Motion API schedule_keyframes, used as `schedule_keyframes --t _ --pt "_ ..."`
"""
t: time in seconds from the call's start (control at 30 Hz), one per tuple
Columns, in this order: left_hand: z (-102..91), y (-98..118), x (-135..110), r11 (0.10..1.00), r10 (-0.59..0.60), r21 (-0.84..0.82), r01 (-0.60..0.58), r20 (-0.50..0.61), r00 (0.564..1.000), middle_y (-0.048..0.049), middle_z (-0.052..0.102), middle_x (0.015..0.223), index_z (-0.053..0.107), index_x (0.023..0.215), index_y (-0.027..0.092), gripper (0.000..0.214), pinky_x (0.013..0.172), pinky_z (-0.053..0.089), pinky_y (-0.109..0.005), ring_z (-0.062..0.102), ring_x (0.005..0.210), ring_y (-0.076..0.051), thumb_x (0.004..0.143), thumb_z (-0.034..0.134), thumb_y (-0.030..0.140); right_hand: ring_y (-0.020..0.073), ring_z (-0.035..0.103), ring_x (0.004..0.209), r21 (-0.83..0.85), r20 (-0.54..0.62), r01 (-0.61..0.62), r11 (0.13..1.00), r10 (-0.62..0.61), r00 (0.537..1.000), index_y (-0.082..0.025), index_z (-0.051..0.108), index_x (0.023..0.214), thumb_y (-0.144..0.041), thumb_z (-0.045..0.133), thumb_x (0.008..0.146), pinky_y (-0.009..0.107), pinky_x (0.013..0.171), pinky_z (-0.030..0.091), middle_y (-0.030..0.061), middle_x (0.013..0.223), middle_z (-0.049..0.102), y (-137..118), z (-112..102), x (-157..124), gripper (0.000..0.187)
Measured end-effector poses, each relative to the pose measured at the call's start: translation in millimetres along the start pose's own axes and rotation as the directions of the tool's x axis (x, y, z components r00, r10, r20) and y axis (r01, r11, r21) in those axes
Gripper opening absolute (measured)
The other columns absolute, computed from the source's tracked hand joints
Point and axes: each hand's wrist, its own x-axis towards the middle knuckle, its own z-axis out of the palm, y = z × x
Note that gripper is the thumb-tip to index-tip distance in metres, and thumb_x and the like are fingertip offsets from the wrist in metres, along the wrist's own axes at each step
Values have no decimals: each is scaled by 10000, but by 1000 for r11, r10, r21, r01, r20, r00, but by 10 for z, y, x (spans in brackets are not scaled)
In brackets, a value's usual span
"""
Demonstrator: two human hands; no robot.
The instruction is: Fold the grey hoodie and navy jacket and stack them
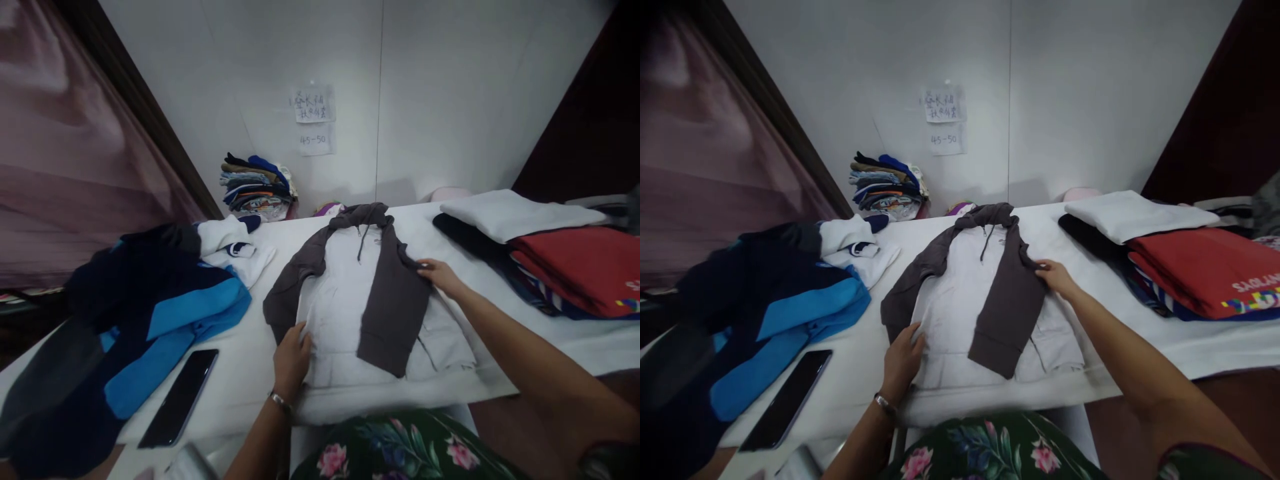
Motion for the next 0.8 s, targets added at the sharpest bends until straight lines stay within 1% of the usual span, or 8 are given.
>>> schedule_keyframes --t 0.1,0.27,0.4,0.47,0.53,0.63,0.7,0.8 --pt "13 -12 -2 1000 17 -5 -17 -24 1000 -69 652 1178 605 1192 188 341 909 472 -311 611 1070 -203 892 464 265 155 620 674 385 -212 -64 921 156 965 -158 604 1109 -229 560 766 278 655 506 38 801 665 19 -489 142 353" --pt "26 -21 5 1000 8 5 -8 -43 999 -65 653 1192 612 1188 191 340 938 462 -321 603 1096 -209 888 471 264 165 625 691 410 -365 -148 900 311 877 -121 565 1147 -223 368 877 304 629 477 129 885 662 282 -1180 99 349" --pt "10 -4 14 1000 3 15 -2 -20 1000 -77 642 1214 600 1202 177 353 945 454 -325 594 1110 -218 897 452 278 252 606 976 321 -482 -177 930 321 815 -123 604 1108 -317 506 836 358 762 470 228 1152 616 542 -1197 -132 347" --pt "2 7 20 1000 -7 18 7 -11 1000 -71 643 1212 598 1201 187 351 945 452 -326 593 1111 -219 895 450 273 256 564 1082 242 -534 -91 966 211 819 -147 622 1095 -358 555 812 340 849 452 198 1224 598 586 -1052 -316 359" --pt "-3 15 28 1000 -14 17 14 -4 1000 -59 645 1210 601 1193 203 344 956 445 -325 589 1120 -217 890 455 270 241 600 1022 136 -466 56 989 14 885 -177 631 1095 -420 566 806 330 849 472 133 1148 650 541 -830 -578 383" --pt "-10 26 40 1000 -18 19 18 6 1000 -57 642 1222 606 1188 205 343 965 441 -327 585 1132 -220 886 459 274 229 657 845 -54 -91 168 984 -172 981 -198 613 1173 -501 532 824 357 765 526 91 1015 694 351 -424 -1068 469" --pt "-19 33 47 1000 -16 18 16 12 1000 -67 644 1221 610 1187 194 347 958 449 -329 592 1122 -223 881 464 271 254 643 983 -227 148 282 932 -253 956 -221 568 1268 -508 549 818 388 859 515 98 1165 658 218 -178 -1368 534" --pt "-37 34 56 1000 -14 6 14 15 1000 -83 645 1218 611 1191 168 357 960 453 -325 598 1115 -222 874 475 261 336 503 1233 -453 295 422 785 -314 902 -236 509 1347 -499 591 778 498 985 437 134 1388 507 132 57 -1631 632"
